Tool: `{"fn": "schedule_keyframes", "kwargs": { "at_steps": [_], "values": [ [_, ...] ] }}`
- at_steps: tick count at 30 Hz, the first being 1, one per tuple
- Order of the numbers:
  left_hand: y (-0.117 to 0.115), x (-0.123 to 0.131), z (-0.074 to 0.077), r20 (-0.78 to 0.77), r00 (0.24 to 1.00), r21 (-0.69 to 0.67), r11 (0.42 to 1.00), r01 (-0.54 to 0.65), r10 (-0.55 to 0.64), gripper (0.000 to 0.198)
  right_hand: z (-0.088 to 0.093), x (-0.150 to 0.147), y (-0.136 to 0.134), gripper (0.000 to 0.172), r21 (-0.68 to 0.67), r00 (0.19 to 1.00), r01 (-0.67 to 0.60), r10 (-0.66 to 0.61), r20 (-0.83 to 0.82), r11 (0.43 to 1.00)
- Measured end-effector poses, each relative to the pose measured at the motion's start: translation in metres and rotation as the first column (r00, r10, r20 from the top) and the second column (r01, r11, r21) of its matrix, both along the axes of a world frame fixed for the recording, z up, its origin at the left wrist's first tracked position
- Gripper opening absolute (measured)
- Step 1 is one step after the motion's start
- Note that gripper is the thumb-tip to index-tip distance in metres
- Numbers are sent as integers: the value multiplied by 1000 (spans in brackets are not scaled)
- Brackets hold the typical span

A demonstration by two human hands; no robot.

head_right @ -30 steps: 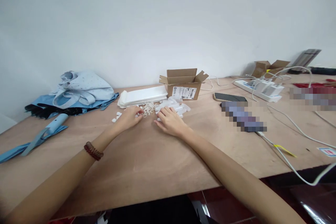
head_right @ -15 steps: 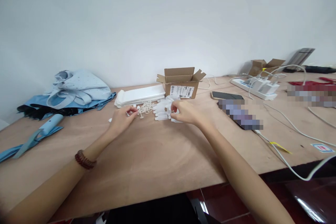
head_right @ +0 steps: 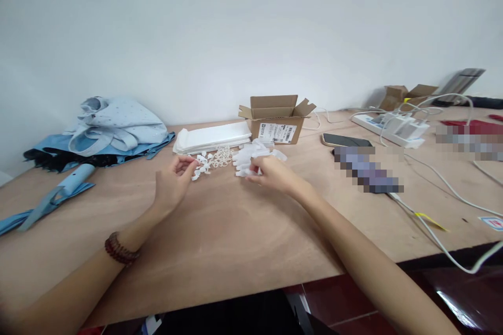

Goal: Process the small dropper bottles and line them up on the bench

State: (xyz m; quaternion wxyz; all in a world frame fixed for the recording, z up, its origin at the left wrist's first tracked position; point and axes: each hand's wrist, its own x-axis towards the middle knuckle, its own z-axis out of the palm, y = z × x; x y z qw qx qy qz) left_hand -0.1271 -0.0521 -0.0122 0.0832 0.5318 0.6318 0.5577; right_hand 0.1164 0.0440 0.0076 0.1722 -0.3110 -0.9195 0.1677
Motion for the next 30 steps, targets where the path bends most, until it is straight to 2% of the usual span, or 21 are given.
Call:
{"fn": "schedule_keyframes", "kwargs": {
  "at_steps": [2, 5, 8, 10, 12, 13, 15, 18, 20, 22, 26, 28, 30],
  "values": [
    [-1, 4, 1, 99, 992, 14, 997, 74, -75, 19, -6, -13, -11, 24, -45, 981, -6, -3, -193, 999],
    [-3, 10, 1, 91, 988, -31, 991, 129, -125, 16, -21, -32, -28, 23, -142, 935, -93, 37, -353, 985],
    [-3, 13, -1, 139, 979, -60, 985, 160, -150, 15, -33, -45, -38, 20, -196, 907, -160, 66, -416, 967],
    [-2, 13, -3, 213, 960, -25, 982, 190, -180, 16, -38, -48, -42, 19, -205, 908, -177, 80, -411, 963],
    [-3, 12, -5, 212, 953, 20, 976, 217, -217, 14, -39, -49, -43, 18, -214, 911, -179, 80, -404, 960],
    [-3, 12, -6, 159, 962, 28, 975, 222, -224, 11, -40, -49, -43, 18, -223, 910, -183, 78, -408, 957],
    [-6, 14, -8, -43, 978, 9, 979, 206, -205, 8, -40, -48, -44, 18, -254, 898, -197, 71, -434, 947],
    [-9, 18, -10, -354, 922, -14, 987, 163, -158, 6, -42, -48, -44, 19, -290, 874, -223, 58, -483, 931],
    [-9, 20, -10, -413, 899, -10, 988, 156, -146, 6, -42, -49, -45, 18, -297, 868, -222, 49, -494, 929],
    [-9, 22, -9, -351, 930, 18, 992, 128, -113, 6, -43, -49, -46, 18, -291, 873, -211, 45, -486, 933],
    [-6, 20, -6, -98, 992, 94, 992, 87, -78, 8, -43, -48, -46, 21, -256, 894, -148, 18, -447, 955],
    [-6, 20, -7, -64, 992, 112, 987, 116, -109, 10, -43, -48, -46, 22, -262, 897, -134, 5, -443, 956],
    [-7, 22, -8, -109, 983, 121, 980, 160, -147, 9, -44, -49, -46, 21, -281, 889, -154, 9, -457, 947]
  ]
}}
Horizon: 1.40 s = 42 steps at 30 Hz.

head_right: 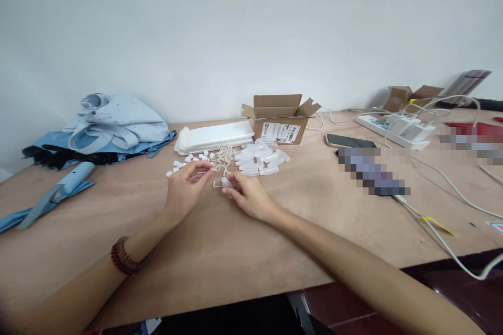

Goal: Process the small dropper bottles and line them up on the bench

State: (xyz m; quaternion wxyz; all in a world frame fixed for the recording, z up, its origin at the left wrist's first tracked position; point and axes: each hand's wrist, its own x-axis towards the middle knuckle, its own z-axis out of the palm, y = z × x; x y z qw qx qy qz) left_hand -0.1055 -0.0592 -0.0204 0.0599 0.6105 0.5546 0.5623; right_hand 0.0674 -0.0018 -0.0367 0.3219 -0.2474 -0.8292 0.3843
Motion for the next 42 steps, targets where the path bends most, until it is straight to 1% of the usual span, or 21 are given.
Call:
{"fn": "schedule_keyframes", "kwargs": {
  "at_steps": [4, 8, 10, 12, 13, 14, 15, 16, 17, 18, 20, 21, 23, 26, 27, 29, 32, 35, 39, 42],
  "values": [
    [-2, 7, -1, -130, 990, 35, 998, 59, -54, 8, -2, -1, 0, 18, -23, 998, -33, 32, -49, 999],
    [-3, 6, 0, -189, 982, 33, 999, 23, -16, 7, 4, 4, -4, 18, -30, 999, -28, 28, -27, 999],
    [-8, 1, -2, -174, 985, -15, 1000, 12, -14, 6, 8, 10, -9, 20, -16, 1000, -3, 3, 17, 1000],
    [-18, -2, -7, -144, 990, -98, 995, -13, -1, 5, 10, 19, -16, 20, -18, 996, 33, -31, 86, 999],
    [-25, -1, -10, -143, 990, -146, 989, -31, 10, 5, 9, 24, -20, 18, -43, 992, 60, -55, 115, 997],
    [-34, 0, -13, -153, 987, -168, 983, -76, 51, 5, 6, 29, -24, 18, -84, 988, 85, -73, 137, 993],
    [-43, 3, -16, -166, 984, -170, 981, -93, 64, 7, 2, 34, -29, 18, -121, 984, 112, -93, 153, 986],
    [-52, 7, -20, -184, 982, -165, 983, -80, 49, 8, -2, 39, -34, 19, -148, 980, 136, -111, 163, 980],
    [-60, 11, -22, -200, 979, -127, 990, -62, 35, 10, -7, 42, -39, 20, -164, 978, 150, -122, 166, 975],
    [-66, 14, -25, -195, 980, -87, 994, -64, 46, 12, -12, 44, -43, 20, -168, 976, 175, -149, 159, 970],
    [-72, 17, -26, -183, 982, -92, 993, -67, 49, 13, -17, 45, -49, 19, -159, 975, 180, -155, 160, 971],
    [-71, 16, -25, -176, 983, -100, 992, -76, 58, 13, -16, 43, -49, 18, -144, 979, 159, -137, 151, 977],
    [-64, 9, -21, -156, 984, -125, 986, -111, 91, 10, -9, 38, -46, 18, -116, 986, 111, -94, 139, 987],
    [-50, -5, -11, -85, 988, -186, 972, -146, 133, 5, 6, 30, -38, 18, -79, 989, 90, -80, 122, 993],
    [-46, -10, -9, -50, 987, -170, 973, -158, 151, 5, 9, 27, -36, 20, -62, 990, 89, -81, 115, 994],
    [-40, -16, -7, 17, 991, -186, 974, -130, 136, 8, 12, 23, -33, 22, -25, 993, 98, -96, 69, 995],
    [-36, -18, -8, 52, 994, -217, 972, -86, 99, 13, 10, 19, -34, 20, -44, 996, 87, -86, 21, 995],
    [-35, -18, -5, 5, 992, -176, 977, -122, 125, 14, 9, 19, -38, 18, -75, 997, 76, -76, 2, 994],
    [-34, -25, 2, -131, 968, -123, 966, -228, 212, 12, 13, 15, -39, 17, -83, 998, 29, -24, 59, 996],
    [-31, -33, 3, -220, 941, -72, 957, -280, 259, 16, 13, 6, -35, 15, -142, 998, -9, 19, 67, 990]
  ]
}}
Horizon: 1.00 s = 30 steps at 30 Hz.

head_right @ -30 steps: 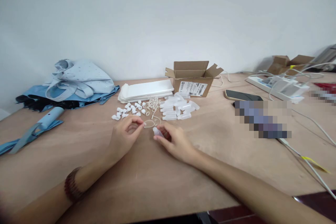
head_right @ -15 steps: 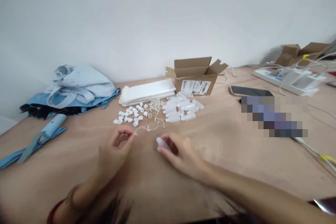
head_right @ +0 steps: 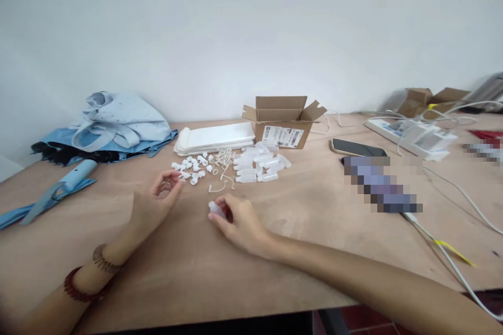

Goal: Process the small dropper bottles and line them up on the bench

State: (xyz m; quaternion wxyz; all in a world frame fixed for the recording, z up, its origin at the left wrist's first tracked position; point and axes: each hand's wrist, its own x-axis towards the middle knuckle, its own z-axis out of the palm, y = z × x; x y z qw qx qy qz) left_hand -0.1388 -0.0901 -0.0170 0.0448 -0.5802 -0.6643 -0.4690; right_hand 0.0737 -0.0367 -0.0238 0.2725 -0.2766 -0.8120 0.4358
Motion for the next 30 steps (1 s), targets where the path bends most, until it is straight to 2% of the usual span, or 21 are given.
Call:
{"fn": "schedule_keyframes", "kwargs": {
  "at_steps": [4, 8, 14, 18, 21, 25, 30],
  "values": [
    [4, -7, -2, -70, 997, -24, 999, -40, 39, 15, -2, -11, 7, 13, -82, 1000, -14, 13, -14, 996],
    [6, -8, -6, 43, 997, -100, 994, -53, 57, 15, 0, -16, 12, 14, -100, 1000, -13, 13, -7, 995],
    [4, -4, -10, 217, 969, -195, 968, 160, -116, 13, 0, -17, 21, 18, -77, 1000, 3, -1, 30, 997],
    [3, 1, -15, 339, 933, -218, 955, 201, -119, 14, -3, -12, 27, 23, -118, 999, 4, 0, 40, 993],
    [2, 3, -19, 376, 918, -210, 953, 217, -126, 15, -5, -10, 30, 24, -154, 1000, 5, -4, 7, 988],
    [-2, 10, -17, 296, 941, -234, 943, 238, -164, 14, -4, -10, 26, 23, -155, 999, -38, 35, -19, 987],
    [-11, 24, -10, 93, 953, -154, 942, 299, -287, 13, -3, -15, 12, 31, -208, 981, -163, 136, -138, 964]
  ]
}}
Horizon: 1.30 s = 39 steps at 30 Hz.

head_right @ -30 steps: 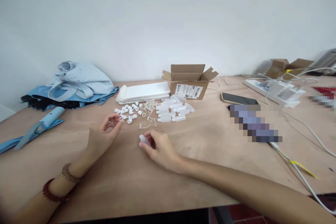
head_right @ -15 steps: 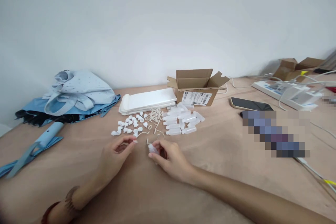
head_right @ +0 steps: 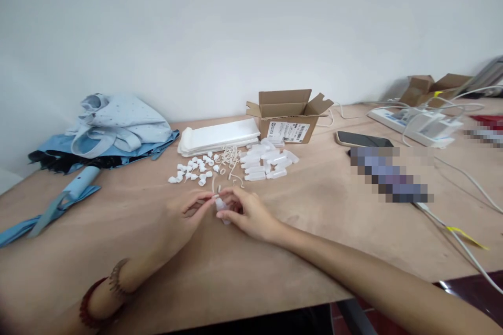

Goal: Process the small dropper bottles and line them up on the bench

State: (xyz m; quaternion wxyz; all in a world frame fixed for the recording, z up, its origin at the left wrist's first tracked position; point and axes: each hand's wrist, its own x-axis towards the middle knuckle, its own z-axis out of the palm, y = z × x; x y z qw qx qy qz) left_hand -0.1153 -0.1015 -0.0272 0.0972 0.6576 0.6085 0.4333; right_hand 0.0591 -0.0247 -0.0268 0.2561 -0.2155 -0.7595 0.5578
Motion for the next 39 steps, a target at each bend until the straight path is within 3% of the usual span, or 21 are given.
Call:
{"fn": "schedule_keyframes", "kwargs": {
  "at_steps": [4, 10, 17, 24, 28, 39],
  "values": [
    [-6, 2, 4, -143, 989, 51, 998, 45, -38, 14, -3, -8, -5, 37, 0, 998, 18, -18, -58, 1000],
    [-6, -10, 6, -270, 960, 88, 990, 107, -79, 25, -4, -25, -3, 29, 130, 997, 68, -61, -56, 989],
    [-11, -19, 8, -390, 914, 98, 982, 162, -112, 34, -3, -28, -2, 21, 47, 996, 21, -17, -82, 999],
    [-13, -14, 11, -422, 904, 189, 968, 168, -74, 25, -11, -28, -1, 20, 3, 990, 24, -23, -141, 1000],
    [-14, -14, 14, -445, 890, 174, 965, 197, -101, 27, -15, -28, 2, 23, -50, 988, 22, -30, -153, 999],
    [-18, -15, 20, -436, 892, 143, 970, 196, -116, 22, -15, -25, 2, 22, -10, 994, 30, -31, -103, 1000]
  ]
}}
